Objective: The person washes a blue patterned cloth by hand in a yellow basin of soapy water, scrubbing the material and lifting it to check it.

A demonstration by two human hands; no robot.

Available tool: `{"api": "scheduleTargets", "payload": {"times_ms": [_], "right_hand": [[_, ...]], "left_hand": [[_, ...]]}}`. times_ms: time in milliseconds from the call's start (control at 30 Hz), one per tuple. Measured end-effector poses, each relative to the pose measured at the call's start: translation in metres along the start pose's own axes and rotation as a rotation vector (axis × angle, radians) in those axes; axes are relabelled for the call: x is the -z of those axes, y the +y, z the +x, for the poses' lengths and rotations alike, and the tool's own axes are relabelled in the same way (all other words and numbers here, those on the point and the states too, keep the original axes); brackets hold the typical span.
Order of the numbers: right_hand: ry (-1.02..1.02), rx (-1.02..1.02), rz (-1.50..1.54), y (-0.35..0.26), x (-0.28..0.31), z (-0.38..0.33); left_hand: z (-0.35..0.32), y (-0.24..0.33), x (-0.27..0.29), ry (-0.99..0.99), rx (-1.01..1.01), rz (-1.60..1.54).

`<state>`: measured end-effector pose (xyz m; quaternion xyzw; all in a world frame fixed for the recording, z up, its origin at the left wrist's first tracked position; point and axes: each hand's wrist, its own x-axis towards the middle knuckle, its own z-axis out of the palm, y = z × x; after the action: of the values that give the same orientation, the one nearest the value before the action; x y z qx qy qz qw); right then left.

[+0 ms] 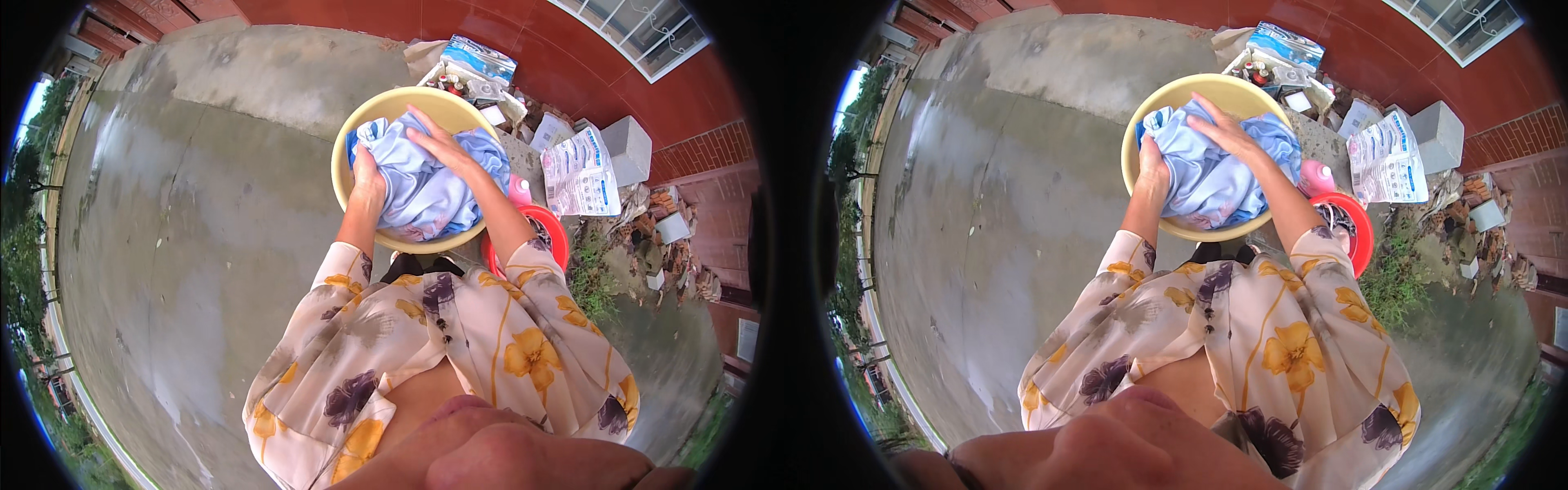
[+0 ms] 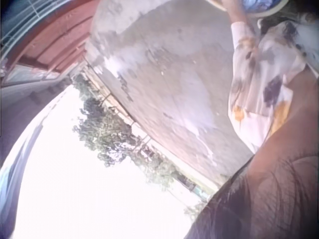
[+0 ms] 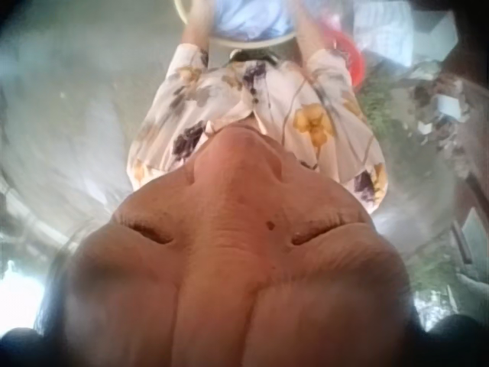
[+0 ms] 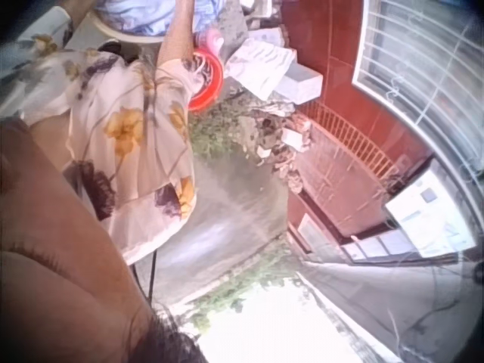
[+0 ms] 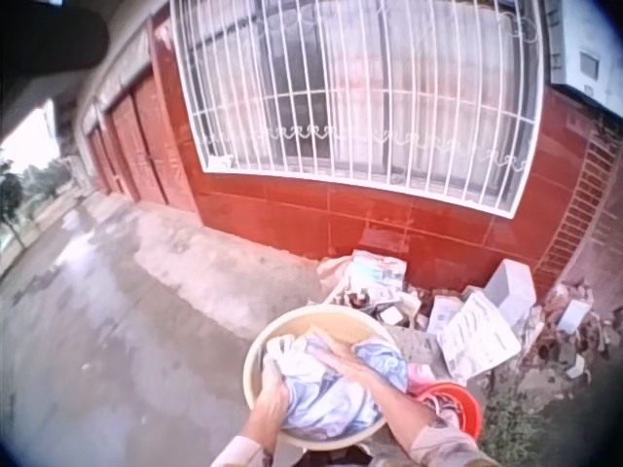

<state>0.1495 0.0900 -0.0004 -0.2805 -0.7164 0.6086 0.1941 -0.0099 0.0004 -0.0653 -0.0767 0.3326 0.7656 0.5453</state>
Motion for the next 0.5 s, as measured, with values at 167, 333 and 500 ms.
{"api": "scheduleTargets", "payload": {"times_ms": [167, 333, 500], "right_hand": [[0.341, 0.454, -0.675, -0.007, -0.105, -0.046], [0.704, 0.114, -0.489, 0.029, -0.053, 0.004], [0.55, 0.426, -0.542, 0.006, -0.098, -0.027]], "left_hand": [[0.027, -0.026, 0.052, -0.444, 0.026, -0.031], [-0.026, -0.051, -0.024, 0.097, -0.007, 0.283], [0.002, -0.039, 0.01, -0.41, 0.008, 0.089]]}}
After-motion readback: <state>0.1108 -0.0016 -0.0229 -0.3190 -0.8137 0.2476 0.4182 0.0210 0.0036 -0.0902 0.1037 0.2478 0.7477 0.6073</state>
